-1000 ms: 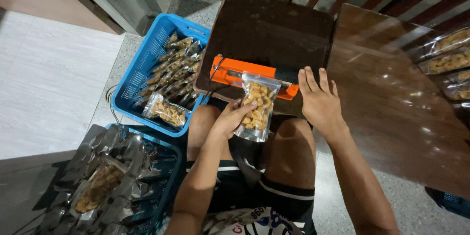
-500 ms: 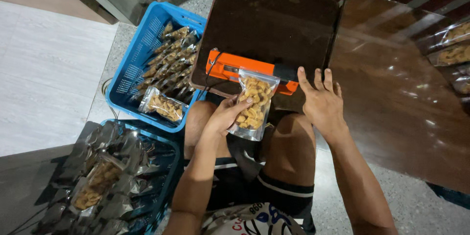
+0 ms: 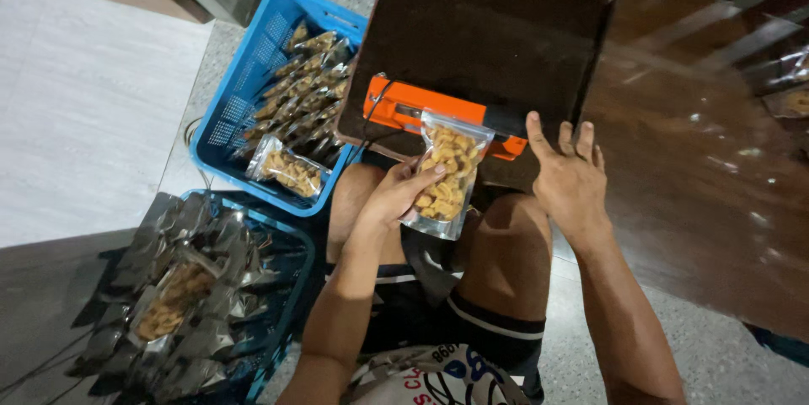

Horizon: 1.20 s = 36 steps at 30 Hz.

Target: The person repeatedly picks up small transparent bags of snacks from a blue basket, places them into an orange handheld heat sealer, and seals the top. Sealed bags are then placed onto a wooden board to the right. The process continues for the duration of the clip.

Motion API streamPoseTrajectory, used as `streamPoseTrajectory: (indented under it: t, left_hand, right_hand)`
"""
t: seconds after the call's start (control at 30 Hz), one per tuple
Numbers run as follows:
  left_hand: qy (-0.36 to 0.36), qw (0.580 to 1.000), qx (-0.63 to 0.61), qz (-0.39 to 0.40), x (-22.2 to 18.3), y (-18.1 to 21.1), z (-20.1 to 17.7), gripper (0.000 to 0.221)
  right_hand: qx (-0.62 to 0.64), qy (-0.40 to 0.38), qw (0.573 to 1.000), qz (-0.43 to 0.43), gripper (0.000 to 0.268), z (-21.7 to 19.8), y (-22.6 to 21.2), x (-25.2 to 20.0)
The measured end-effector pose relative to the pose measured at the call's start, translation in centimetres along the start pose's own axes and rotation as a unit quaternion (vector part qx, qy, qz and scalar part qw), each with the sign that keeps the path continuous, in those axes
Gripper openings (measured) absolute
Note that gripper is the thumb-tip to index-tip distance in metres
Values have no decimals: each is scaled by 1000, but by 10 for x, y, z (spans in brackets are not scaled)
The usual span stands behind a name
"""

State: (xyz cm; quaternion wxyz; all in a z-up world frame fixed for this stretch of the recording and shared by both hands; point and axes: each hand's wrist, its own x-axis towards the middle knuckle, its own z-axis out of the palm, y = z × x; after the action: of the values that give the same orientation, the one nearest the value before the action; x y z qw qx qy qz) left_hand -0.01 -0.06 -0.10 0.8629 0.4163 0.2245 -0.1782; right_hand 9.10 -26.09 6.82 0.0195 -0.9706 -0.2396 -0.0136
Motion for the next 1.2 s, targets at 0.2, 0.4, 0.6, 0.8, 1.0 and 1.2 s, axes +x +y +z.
streamPoseTrajectory:
  t: [0.2,0.4,0.6,0.8,1.0,1.2]
  left_hand:
    - [10,1000,-6,12,4,-4,-1,59]
    - [5,1000,8,6,7,-2,-1,60]
    - [19,999,47,3,4,-6,-7,64]
    - [-20,999,48,6,-32,-17,-21,57]
    - [-222,959,-174,11,-89,-8,-45,44]
    - [-190,970,-134,67,-112,5,-65,53]
  right_hand:
    - [27,-10,999,29,84,-1,-3,-3]
    - [16,-7,999,42,82,0,-6,-3]
    - [12,27,998,49,81,-18,-16,-4]
    - [23,70,997,1,73,-63,-30,-4]
    - [419,-69,904,54,73,-96,-76,-3]
    - [378,-139,915,31,72,-89,-131,22]
